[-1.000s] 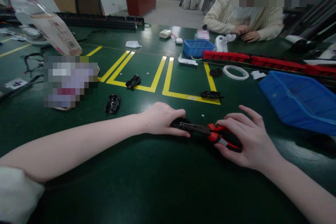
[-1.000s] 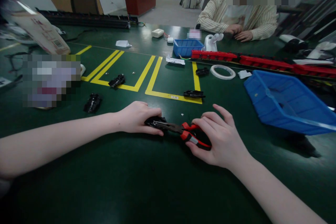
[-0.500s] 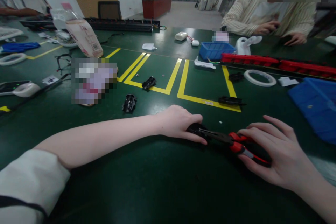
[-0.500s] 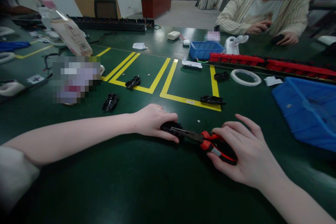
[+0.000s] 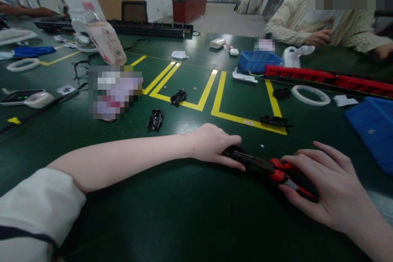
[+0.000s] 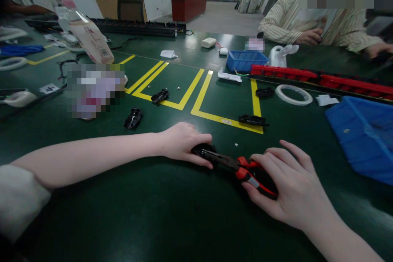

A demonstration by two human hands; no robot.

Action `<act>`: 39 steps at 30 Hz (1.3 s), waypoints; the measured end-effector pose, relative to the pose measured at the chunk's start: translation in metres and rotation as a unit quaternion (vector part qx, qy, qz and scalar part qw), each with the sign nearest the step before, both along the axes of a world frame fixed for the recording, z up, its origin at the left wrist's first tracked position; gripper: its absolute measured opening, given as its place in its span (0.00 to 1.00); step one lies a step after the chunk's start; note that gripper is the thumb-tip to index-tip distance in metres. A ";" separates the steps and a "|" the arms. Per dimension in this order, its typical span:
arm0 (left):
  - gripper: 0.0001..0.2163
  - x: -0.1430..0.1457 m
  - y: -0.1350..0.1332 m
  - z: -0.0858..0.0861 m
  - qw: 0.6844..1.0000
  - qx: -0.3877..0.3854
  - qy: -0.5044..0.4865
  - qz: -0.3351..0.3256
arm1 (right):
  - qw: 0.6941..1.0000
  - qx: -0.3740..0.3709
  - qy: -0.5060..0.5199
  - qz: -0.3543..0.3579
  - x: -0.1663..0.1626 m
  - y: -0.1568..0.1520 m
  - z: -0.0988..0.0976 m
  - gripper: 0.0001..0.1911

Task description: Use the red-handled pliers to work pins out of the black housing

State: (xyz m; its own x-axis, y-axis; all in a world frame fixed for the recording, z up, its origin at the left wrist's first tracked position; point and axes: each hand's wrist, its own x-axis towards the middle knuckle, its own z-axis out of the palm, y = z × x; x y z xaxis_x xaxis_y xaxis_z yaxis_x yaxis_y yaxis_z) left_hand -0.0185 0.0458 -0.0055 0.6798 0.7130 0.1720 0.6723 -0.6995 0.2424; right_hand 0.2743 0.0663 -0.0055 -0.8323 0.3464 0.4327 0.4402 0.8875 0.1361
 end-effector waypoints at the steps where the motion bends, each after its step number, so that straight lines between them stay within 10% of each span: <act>1: 0.25 0.000 0.000 0.000 1.000 0.005 0.003 0.005 | 1.000 0.013 -0.006 -0.001 0.000 0.000 0.000 0.18; 29: 0.24 0.001 -0.003 0.005 1.000 -0.016 0.023 0.012 | 0.998 -0.056 0.001 -0.040 -0.002 -0.012 0.003 0.18; 39: 0.23 0.000 -0.003 0.005 1.000 -0.018 0.013 0.010 | 0.977 -0.192 -0.025 -0.084 -0.010 -0.019 0.020 0.15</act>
